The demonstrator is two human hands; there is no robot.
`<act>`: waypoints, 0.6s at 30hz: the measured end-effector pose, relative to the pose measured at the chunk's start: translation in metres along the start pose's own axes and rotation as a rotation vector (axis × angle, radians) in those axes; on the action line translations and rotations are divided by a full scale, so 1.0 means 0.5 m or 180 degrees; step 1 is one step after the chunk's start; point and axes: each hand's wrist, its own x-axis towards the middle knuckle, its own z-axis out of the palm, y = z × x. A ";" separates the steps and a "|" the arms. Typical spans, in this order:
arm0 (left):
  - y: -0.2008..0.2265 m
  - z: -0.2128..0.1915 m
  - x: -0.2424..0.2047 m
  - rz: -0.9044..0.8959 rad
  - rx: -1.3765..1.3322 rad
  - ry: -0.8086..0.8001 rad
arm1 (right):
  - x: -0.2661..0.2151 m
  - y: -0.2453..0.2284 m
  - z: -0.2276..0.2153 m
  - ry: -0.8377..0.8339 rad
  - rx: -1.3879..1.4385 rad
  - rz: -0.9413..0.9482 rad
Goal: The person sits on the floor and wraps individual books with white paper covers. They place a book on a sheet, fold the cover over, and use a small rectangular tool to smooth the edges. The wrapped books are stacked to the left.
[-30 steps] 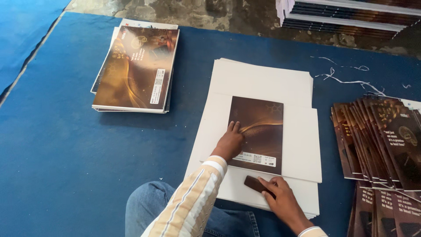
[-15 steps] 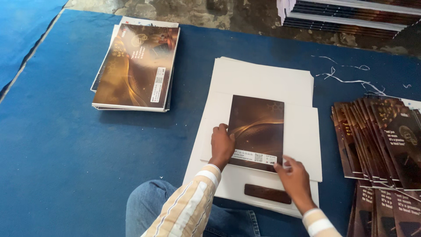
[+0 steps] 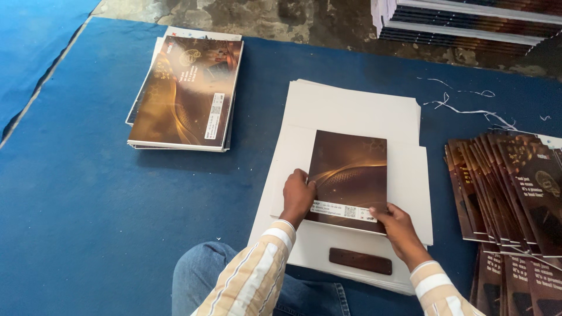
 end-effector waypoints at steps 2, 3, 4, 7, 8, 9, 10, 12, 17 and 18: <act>-0.011 0.005 0.007 -0.0061 -0.0023 0.0022 | -0.005 -0.011 -0.006 0.0083 0.0397 -0.0054; -0.017 0.009 0.010 -0.0055 -0.0035 0.0060 | -0.009 -0.017 -0.010 0.0125 0.0595 -0.0080; -0.021 0.014 0.014 -0.0045 -0.0051 0.0093 | -0.013 -0.027 -0.018 0.0237 0.0567 -0.0082; -0.030 0.025 0.021 0.0006 -0.0005 0.0023 | -0.025 -0.061 -0.054 0.0458 0.0479 -0.0281; -0.033 0.028 0.021 0.0014 -0.0008 0.0029 | -0.032 -0.074 -0.073 0.0457 0.0444 -0.0482; -0.035 0.030 0.019 0.0022 -0.0012 0.0034 | -0.038 -0.087 -0.090 0.0455 0.0408 -0.0682; -0.038 0.030 0.018 0.0028 -0.0010 0.0046 | -0.044 -0.100 -0.109 0.0607 0.0384 -0.0644; -0.039 0.032 0.017 0.0027 0.0031 0.0050 | -0.055 -0.125 -0.151 0.0807 0.0386 -0.0794; -0.032 0.031 0.013 0.0023 0.0062 0.0051 | -0.053 -0.146 -0.314 0.1514 -0.0181 -0.1397; -0.031 0.030 0.011 -0.0019 0.0054 0.0038 | -0.042 -0.141 -0.355 0.1685 -0.0225 -0.1565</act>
